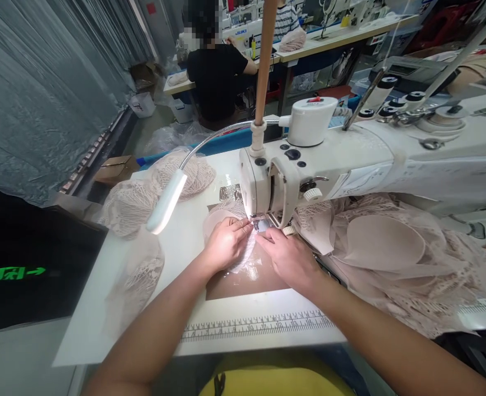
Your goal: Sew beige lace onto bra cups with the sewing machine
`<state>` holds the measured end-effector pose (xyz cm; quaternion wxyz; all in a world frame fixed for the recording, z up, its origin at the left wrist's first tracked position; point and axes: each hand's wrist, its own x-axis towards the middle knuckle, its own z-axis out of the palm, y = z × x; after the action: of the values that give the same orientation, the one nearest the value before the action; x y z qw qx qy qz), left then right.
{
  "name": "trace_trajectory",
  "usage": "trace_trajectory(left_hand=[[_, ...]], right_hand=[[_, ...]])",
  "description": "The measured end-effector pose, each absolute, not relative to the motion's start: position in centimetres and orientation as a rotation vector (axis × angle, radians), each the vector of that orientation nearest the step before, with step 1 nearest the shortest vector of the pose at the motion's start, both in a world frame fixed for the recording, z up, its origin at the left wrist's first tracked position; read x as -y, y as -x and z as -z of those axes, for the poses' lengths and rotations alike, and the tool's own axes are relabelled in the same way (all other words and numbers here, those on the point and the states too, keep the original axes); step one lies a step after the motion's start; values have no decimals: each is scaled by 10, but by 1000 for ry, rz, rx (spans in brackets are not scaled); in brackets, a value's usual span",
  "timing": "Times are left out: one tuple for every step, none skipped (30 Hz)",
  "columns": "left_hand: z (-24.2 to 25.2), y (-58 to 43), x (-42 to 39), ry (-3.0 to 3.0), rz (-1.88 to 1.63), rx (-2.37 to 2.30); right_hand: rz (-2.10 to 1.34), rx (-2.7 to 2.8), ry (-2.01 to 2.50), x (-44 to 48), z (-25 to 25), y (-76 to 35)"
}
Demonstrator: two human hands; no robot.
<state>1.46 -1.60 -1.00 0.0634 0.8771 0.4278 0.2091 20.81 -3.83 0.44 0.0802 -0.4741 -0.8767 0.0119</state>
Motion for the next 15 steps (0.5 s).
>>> trace_trajectory(left_hand=[[10, -15, 17, -2645, -615, -1316], [9, -15, 18, -2644, -590, -1343], [8, -16, 19, -2643, -561, -1373], [7, -16, 21, -2643, -529, -1405], [5, -16, 22, -2643, -492, -1437], [3, -16, 24, -2641, -451, -1467], [2, -16, 25, -2638, -414, -1495], [0, -16, 26, -2634, -379, -1522], [-1, -16, 27, -2632, -346, -1545], [-2, -16, 28, -2632, -313, -1564], [-2, -17, 29, -2633, -284, -1583], [-2, -17, 30, -2632, -262, -1608], [-2, -17, 32, -2628, -248, -1639], [-2, -17, 33, -2617, -241, -1680], [-3, -16, 34, -2596, -240, -1729]], right_hand=[[-38, 2613, 1416, 38, -3, -209], [-38, 2602, 1415, 38, -2, -209], [-36, 2590, 1414, 39, -1, -210], [-31, 2578, 1411, 39, 0, -211], [-23, 2567, 1409, 39, 1, -211], [-12, 2558, 1405, 39, 3, -211], [-1, 2553, 1397, 39, 4, -212], [10, 2552, 1389, 39, 5, -212], [22, 2553, 1382, 40, 7, -212], [36, 2553, 1376, 40, 9, -212], [52, 2549, 1367, 40, 10, -212], [69, 2545, 1356, 40, 12, -212], [84, 2535, 1343, 40, 14, -212], [96, 2526, 1324, 39, 16, -213], [100, 2524, 1299, 38, 17, -213]])
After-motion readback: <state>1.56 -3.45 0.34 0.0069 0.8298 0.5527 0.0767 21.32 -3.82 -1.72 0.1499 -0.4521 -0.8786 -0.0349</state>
